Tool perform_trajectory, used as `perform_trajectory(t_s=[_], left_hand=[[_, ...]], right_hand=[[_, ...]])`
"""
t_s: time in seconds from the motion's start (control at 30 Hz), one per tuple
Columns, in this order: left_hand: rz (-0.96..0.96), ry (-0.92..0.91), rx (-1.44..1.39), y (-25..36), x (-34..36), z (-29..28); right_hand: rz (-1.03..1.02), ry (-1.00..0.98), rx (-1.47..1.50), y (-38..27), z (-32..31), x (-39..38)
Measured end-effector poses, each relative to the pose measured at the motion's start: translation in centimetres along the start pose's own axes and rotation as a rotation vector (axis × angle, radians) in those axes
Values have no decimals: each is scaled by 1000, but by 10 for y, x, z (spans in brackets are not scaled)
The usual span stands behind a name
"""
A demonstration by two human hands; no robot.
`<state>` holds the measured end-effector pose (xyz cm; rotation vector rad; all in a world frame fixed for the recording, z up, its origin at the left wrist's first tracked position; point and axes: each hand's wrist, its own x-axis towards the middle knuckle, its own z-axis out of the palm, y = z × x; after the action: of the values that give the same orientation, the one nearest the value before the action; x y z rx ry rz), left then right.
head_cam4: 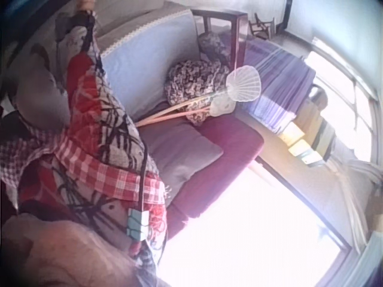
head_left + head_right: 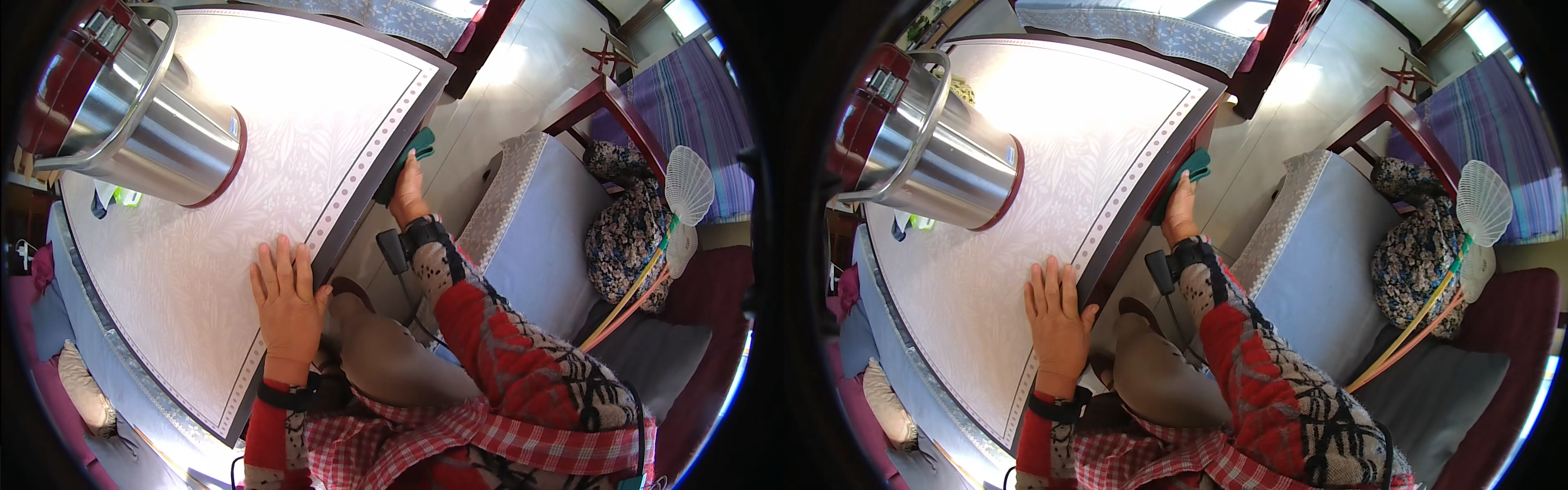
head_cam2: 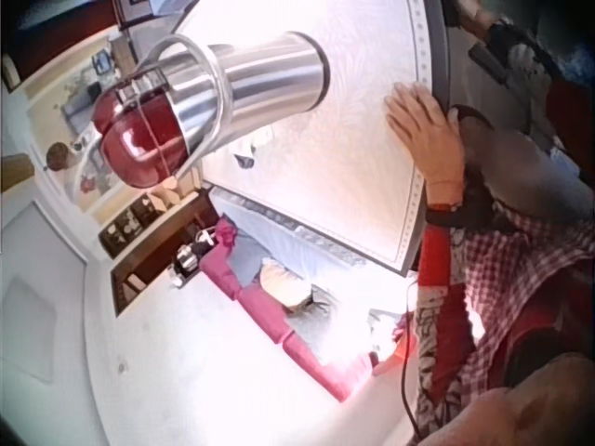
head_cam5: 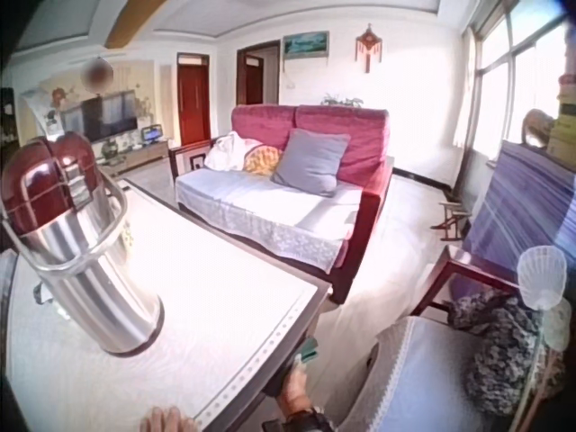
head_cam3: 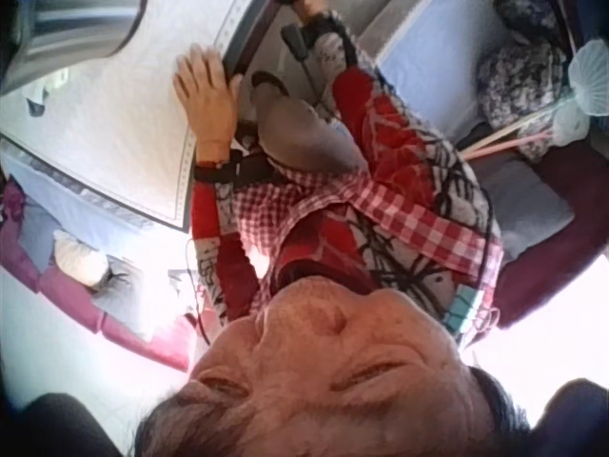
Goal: The person wipes a window sill and the armrests of a red sofa with a green cloth, then wipes the surface and edges of a nearby table. The person folds the cloth on the table and continues wiping the table and sofa armrests.
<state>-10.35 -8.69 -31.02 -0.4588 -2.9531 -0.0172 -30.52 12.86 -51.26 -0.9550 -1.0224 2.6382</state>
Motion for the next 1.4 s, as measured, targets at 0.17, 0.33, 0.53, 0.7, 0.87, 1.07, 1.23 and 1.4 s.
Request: perform_trajectory(t_s=[0.17,0.33,0.53,0.7,0.87,1.07,1.23,1.4], left_hand=[[-8,25,-4,4,1,-3],[-15,59,-54,4,-3,-2],[3,168,-236,0,-7,-8],[-133,537,-536,-6,-48,-51],[-455,777,-624,-31,-198,-103],[-926,779,-347,-33,-401,-76],[-1328,383,-270,12,-531,-9],[-1166,185,-15,52,-570,27]], right_hand=[[-30,-79,58,-15,22,-75],[-80,-279,-20,-30,35,-172],[341,-347,-130,-17,17,-256],[488,-328,-85,-21,16,-269],[354,-153,-103,18,32,-294],[353,-96,-216,80,32,-353],[433,-65,-354,126,32,-405],[690,-538,-365,152,16,-479]])
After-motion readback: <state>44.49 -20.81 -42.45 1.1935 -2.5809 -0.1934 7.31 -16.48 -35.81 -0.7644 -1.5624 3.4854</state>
